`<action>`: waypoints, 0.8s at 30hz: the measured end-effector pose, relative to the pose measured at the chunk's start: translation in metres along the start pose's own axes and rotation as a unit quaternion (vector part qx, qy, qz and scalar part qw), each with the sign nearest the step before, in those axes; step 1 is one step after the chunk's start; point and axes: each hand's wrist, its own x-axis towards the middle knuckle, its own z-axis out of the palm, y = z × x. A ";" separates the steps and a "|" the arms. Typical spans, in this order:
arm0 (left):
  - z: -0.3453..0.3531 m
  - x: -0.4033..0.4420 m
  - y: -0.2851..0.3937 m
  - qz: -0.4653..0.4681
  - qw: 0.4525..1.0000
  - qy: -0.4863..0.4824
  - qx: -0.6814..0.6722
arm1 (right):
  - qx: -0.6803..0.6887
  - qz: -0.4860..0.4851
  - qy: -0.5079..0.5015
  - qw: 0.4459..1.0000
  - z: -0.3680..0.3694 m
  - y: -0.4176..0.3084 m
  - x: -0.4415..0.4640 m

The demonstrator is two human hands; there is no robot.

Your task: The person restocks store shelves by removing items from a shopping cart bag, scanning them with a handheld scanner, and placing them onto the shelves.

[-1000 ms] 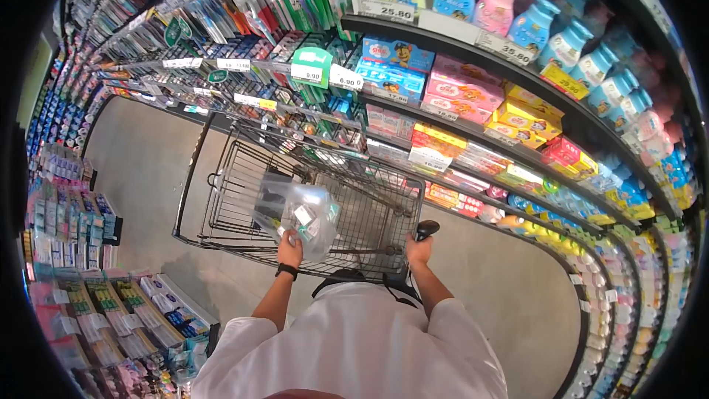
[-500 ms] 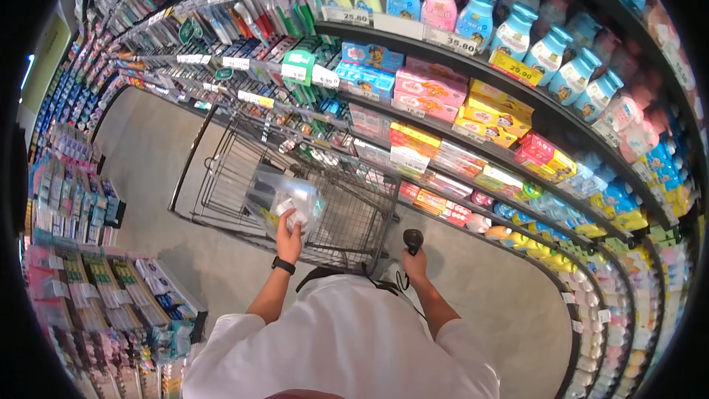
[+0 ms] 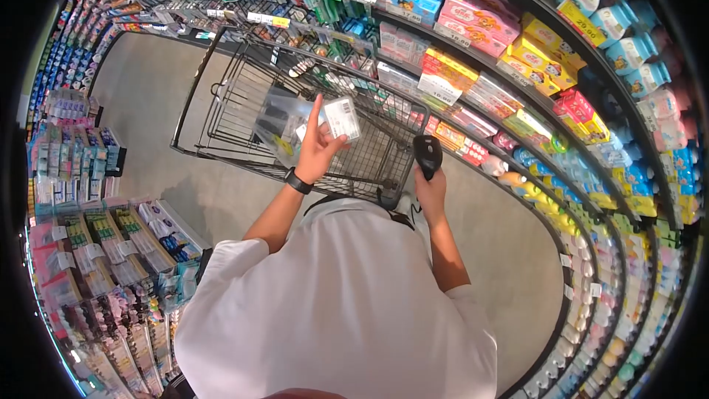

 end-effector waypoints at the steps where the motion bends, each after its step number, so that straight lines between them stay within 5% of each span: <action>1: -0.001 0.000 0.005 -0.004 1.000 0.000 -0.003 | -0.022 -0.003 0.019 1.000 0.007 -0.008 -0.001; 19: -0.034 0.014 -0.001 0.032 0.999 0.023 0.035 | -0.123 -0.154 -0.117 0.973 0.055 -0.106 -0.039; 22: -0.039 0.012 -0.002 0.011 1.000 0.025 0.009 | -0.115 -0.159 -0.149 0.969 0.057 -0.106 -0.040; 24: -0.041 0.011 0.001 -0.043 0.987 0.030 -0.152 | -0.110 -0.152 -0.168 0.968 0.058 -0.105 -0.040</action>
